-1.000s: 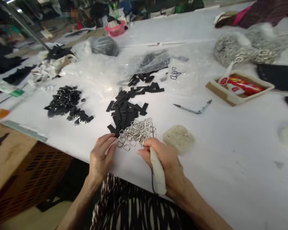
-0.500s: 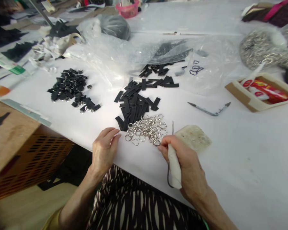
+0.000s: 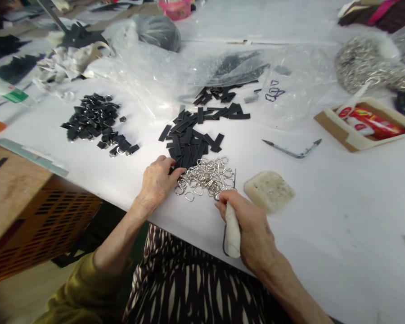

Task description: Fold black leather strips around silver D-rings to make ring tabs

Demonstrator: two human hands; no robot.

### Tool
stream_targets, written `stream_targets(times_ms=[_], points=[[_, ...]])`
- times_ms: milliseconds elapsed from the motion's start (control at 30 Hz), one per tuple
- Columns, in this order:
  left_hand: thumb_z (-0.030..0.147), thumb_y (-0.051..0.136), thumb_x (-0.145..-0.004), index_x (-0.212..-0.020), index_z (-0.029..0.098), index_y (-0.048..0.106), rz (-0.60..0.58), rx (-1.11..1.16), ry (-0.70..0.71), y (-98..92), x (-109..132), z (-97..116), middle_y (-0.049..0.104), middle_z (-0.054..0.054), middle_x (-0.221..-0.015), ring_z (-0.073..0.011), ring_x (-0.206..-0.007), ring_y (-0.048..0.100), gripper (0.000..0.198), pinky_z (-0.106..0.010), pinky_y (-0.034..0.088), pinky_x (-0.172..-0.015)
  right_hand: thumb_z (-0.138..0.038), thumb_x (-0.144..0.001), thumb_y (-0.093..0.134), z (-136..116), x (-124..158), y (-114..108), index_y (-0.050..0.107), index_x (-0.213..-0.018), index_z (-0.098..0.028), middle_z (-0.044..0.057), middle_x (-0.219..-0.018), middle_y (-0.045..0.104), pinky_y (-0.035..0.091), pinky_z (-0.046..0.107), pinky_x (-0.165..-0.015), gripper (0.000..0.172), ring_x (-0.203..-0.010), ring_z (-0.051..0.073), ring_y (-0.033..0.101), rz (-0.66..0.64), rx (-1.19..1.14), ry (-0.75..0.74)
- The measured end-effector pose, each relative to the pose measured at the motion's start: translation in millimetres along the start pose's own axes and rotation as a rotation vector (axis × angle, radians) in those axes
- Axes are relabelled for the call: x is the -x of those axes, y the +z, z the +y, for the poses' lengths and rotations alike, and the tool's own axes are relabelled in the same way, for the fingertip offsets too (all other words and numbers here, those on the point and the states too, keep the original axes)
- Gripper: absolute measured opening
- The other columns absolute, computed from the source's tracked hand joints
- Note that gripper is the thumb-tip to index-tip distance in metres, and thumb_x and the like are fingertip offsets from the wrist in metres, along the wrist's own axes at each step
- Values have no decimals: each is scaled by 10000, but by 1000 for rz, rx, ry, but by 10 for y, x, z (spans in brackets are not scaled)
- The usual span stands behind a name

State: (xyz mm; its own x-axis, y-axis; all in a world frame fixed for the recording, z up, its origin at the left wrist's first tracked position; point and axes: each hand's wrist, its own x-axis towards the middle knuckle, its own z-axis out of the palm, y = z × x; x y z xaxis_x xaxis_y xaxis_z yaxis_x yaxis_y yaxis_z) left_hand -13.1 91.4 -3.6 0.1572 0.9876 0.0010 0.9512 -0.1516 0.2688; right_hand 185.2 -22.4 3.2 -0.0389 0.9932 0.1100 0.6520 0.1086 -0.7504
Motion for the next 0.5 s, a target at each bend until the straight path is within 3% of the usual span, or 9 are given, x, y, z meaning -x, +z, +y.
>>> stream_targets(times_ms=[233,500], points=[[165,461,-816,-813,139,656,-132,-135,20,-118,-38,60,627,-121,-877,-234,-737,599,197,-338,402,-609,-177,-909,540,121,50,-36,551,-909,-214,-20,-770,542,370,248,-590,40,-669,141,496,7,67,-4],[87,396,-813,-858,121,637,-13,-206,88,-9,75,124,630,-145,-890,-289,-871,588,247,-339,406,-584,-144,-937,482,195,78,-32,578,-973,-122,124,-945,636,433,356,-705,105,-807,250,571,49,319,-266]])
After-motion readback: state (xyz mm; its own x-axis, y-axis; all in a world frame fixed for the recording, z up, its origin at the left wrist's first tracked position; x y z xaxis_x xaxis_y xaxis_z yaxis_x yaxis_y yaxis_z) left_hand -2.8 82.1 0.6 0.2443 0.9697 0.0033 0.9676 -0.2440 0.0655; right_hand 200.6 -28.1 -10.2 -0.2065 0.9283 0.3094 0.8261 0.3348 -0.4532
